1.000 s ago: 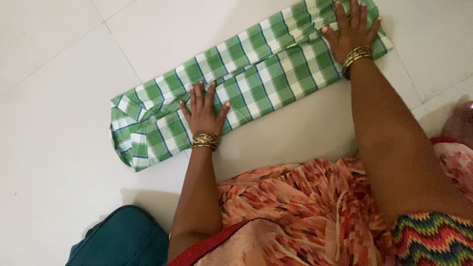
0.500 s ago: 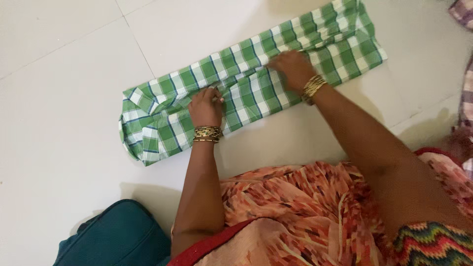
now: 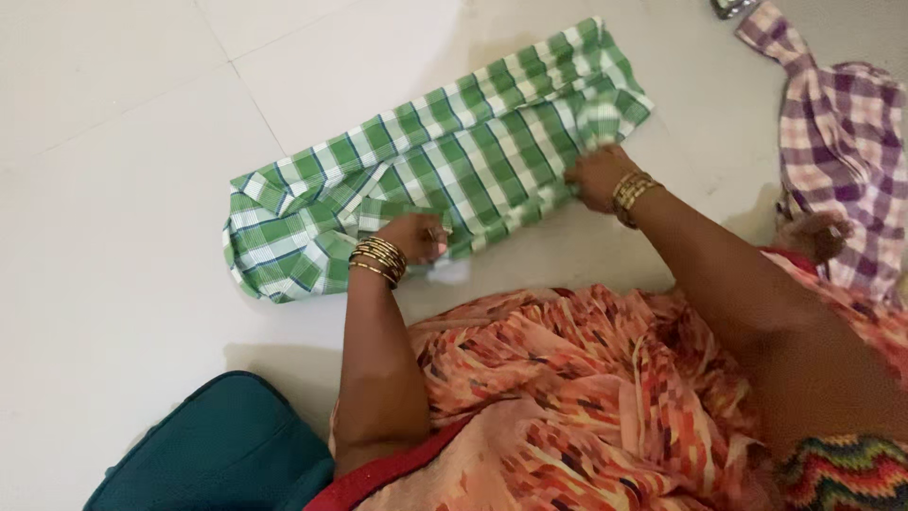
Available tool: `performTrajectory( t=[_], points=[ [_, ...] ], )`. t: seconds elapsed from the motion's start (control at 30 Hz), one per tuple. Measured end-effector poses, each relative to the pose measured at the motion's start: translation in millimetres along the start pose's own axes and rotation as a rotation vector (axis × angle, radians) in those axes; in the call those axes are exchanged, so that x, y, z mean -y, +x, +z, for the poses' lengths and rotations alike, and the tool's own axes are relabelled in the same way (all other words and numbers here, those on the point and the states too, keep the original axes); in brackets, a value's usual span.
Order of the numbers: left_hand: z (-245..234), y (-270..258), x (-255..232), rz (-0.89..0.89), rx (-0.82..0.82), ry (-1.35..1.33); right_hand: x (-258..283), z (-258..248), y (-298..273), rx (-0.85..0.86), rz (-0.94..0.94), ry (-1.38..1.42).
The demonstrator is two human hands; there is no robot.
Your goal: The person folds a green checkered shirt while sitting on the floor, smoothing the fabric by hand and tucking the sleeves and sides to create a rectangular shape.
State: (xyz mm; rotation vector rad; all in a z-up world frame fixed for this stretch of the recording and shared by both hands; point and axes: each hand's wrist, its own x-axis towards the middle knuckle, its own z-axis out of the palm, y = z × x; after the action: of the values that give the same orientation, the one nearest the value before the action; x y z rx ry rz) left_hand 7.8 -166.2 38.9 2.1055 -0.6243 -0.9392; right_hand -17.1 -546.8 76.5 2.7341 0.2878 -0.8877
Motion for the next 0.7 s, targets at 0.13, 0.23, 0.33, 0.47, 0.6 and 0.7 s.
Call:
performTrajectory(
  t=[0.13, 0.23, 0.33, 0.47, 0.6, 0.7],
  points=[
    [13.1, -0.3, -3.7, -0.302, 0.139, -0.183, -14.0, 48.0, -47.8, 0.411, 0.104, 0.132],
    [30.0, 17.5, 16.0, -0.291, 0.075, -0.01, -37.9, 82.0, -54.3, 0.509, 0.127, 0.137],
    [42.9, 41.8, 29.0, -0.226, 0.023, 0.235, -56.5, 92.2, -68.1, 0.275, 0.213, 0.338],
    [54.5, 51.1, 30.8, -0.272, -0.228, 0.162, -69.3, 75.9, -91.0, 0.164, 0.259, 0.395],
    [54.5, 43.8, 24.5, -0.219, -0.408, 0.152, -68.4, 42.7, -74.5, 0.072, 0.174, 0.344],
    [57.5, 38.4, 23.6, -0.292, -0.515, 0.221, -38.3, 30.7, -43.5, -0.145, 0.072, 0.419]
  ],
)
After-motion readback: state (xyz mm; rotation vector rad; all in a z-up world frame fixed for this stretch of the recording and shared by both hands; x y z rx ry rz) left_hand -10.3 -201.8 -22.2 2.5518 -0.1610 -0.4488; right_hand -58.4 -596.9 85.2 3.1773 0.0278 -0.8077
